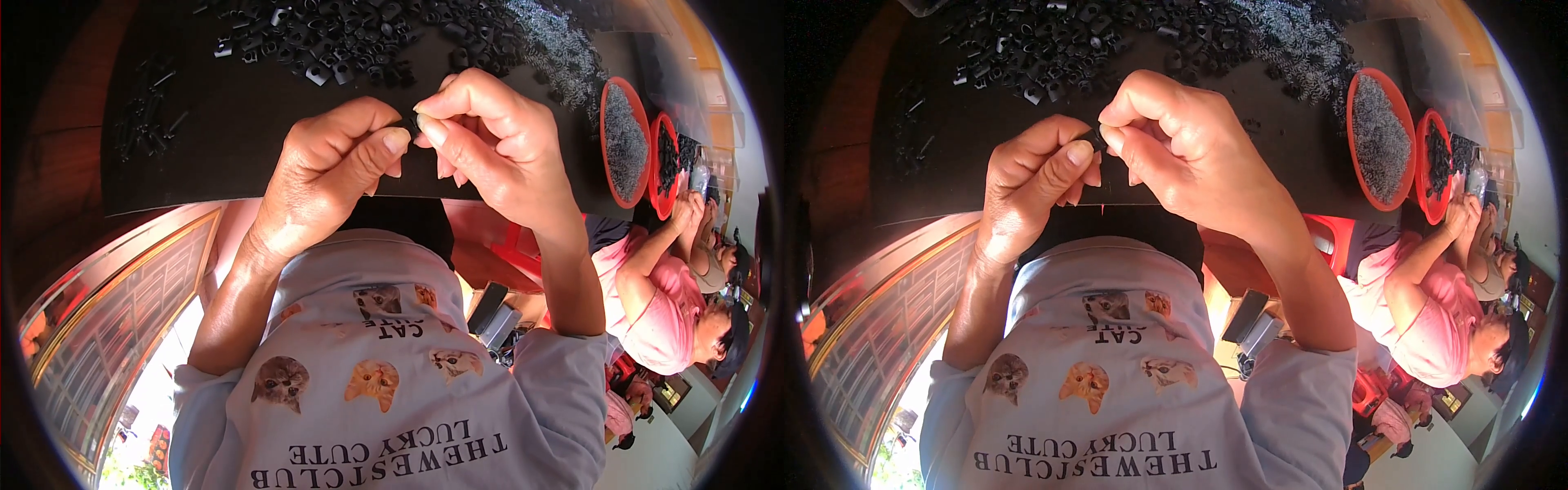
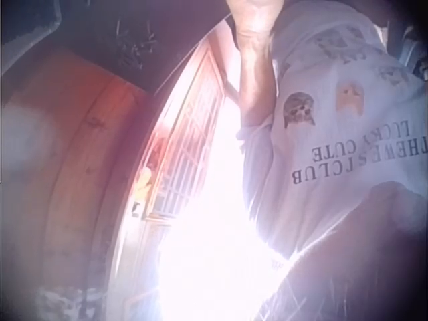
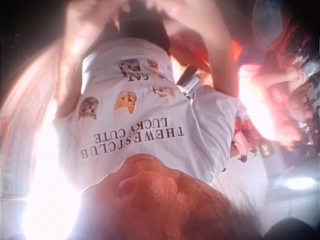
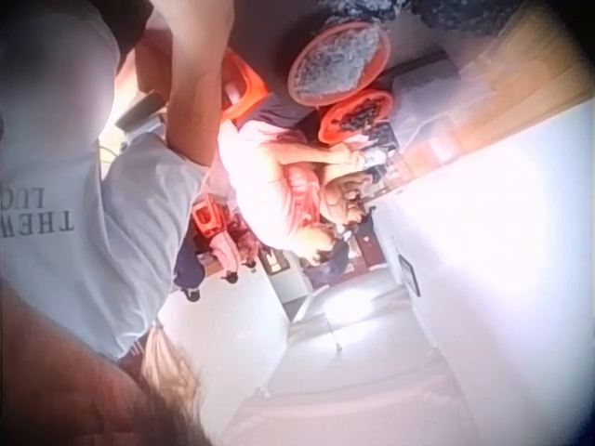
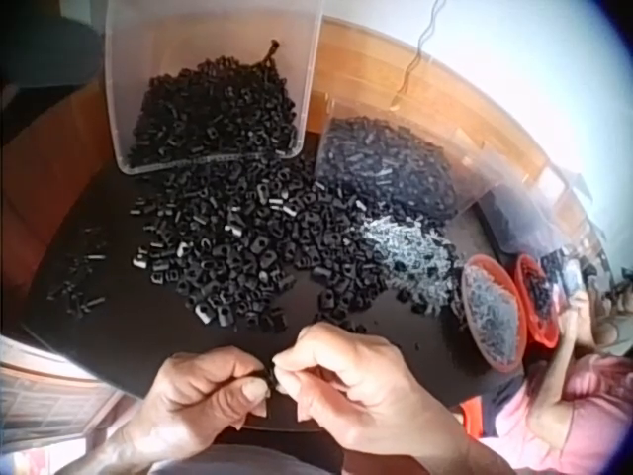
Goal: The person assembles plastic cord locks by picking up small springs and plastic stopper components from the table and fitting them together by hand.
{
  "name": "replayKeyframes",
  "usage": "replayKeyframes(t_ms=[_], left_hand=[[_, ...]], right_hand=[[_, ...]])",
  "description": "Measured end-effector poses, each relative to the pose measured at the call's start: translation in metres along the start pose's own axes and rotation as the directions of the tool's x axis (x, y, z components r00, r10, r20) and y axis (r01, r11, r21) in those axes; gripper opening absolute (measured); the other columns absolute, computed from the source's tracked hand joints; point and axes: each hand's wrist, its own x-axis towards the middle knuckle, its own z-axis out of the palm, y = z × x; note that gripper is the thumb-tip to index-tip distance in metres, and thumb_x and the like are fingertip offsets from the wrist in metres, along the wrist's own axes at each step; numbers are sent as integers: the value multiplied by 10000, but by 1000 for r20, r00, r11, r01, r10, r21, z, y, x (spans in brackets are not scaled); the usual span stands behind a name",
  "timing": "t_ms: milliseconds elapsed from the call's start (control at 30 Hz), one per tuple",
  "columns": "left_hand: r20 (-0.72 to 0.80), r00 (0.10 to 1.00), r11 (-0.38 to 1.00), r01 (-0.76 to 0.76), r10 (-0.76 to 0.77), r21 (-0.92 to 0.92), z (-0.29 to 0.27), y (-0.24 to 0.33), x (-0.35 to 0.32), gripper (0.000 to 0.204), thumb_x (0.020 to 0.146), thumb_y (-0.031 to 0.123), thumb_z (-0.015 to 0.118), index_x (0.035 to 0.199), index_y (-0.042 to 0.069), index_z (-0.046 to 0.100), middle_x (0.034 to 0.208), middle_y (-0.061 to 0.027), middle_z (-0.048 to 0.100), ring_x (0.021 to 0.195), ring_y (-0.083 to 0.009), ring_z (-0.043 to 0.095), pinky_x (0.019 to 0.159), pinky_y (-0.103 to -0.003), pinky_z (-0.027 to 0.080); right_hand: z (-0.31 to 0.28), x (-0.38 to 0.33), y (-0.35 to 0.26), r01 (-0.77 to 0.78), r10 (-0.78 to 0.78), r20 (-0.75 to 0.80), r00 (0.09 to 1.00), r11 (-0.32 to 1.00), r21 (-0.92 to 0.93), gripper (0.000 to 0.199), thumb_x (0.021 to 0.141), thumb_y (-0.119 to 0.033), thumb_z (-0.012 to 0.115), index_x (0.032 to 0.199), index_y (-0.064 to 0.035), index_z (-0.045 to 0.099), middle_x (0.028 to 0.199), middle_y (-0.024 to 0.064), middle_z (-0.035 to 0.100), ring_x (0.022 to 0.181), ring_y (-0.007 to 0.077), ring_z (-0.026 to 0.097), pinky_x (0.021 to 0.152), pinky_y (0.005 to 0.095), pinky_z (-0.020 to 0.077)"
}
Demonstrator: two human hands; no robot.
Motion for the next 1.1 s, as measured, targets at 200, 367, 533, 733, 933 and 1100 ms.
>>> replayKeyframes(t_ms=[200, 367, 533, 733, 933, 1100], left_hand=[[18, 1000, 1000, -10, 10, -4, -1, 0, -1, 228, 998, 221, 570, 990, 2, 633, 756, -18, 623, 605, -46, 501, 536, -188, 401], [21, 1000, 999, -15, 16, -36, -1, 0, -2, 218, 996, 215, 573, 973, 5, 625, 755, -24, 628, 597, -51, 499, 535, -191, 403], [22, 999, 999, -24, 25, -32, -1, -2, -4, 212, 996, 210, 575, 968, 6, 624, 756, -16, 621, 604, -47, 492, 542, -189, 404], [13, 999, 998, -52, 51, 22, 0, -2, -5, 211, 993, 208, 583, 983, 2, 629, 757, -7, 613, 609, -45, 485, 547, -188, 407], [0, 997, 996, -81, 81, 44, 2, -4, -5, 209, 988, 199, 590, 998, -4, 638, 761, -8, 613, 610, -46, 492, 542, -189, 409], [-13, 996, 995, -89, 90, 42, 1, -3, -6, 211, 989, 198, 588, 994, -5, 647, 763, -11, 620, 606, -46, 496, 538, -188, 407]], right_hand=[[0, -3, 1, -25, 26, -18, 999, 999, 30, 25, 921, 18, 594, 930, 7, 574, 773, 30, 609, 640, 69, 578, 551, 225, 488], [0, -4, 4, -35, 36, -13, 999, 994, 102, 38, 925, -8, 613, 936, 3, 579, 771, 29, 612, 643, 65, 578, 550, 217, 483], [1, -6, -1, -19, 20, -14, 1000, 1000, 4, 44, 917, 16, 600, 946, -3, 572, 774, 28, 608, 649, 67, 576, 554, 219, 485], [3, -6, -4, -29, 29, -15, 999, 1000, 2, 56, 909, 37, 588, 945, 0, 568, 772, 32, 605, 651, 71, 580, 555, 224, 486], [5, -5, -4, -22, 22, -15, 1000, 1000, 9, 40, 914, 33, 568, 941, 4, 565, 775, 29, 603, 642, 71, 576, 551, 224, 482], [6, -3, -7, -8, 8, -12, 1000, 1000, -16, 54, 908, 51, 533, 926, 5, 553, 753, 21, 580, 621, 72, 564, 549, 227, 482]])
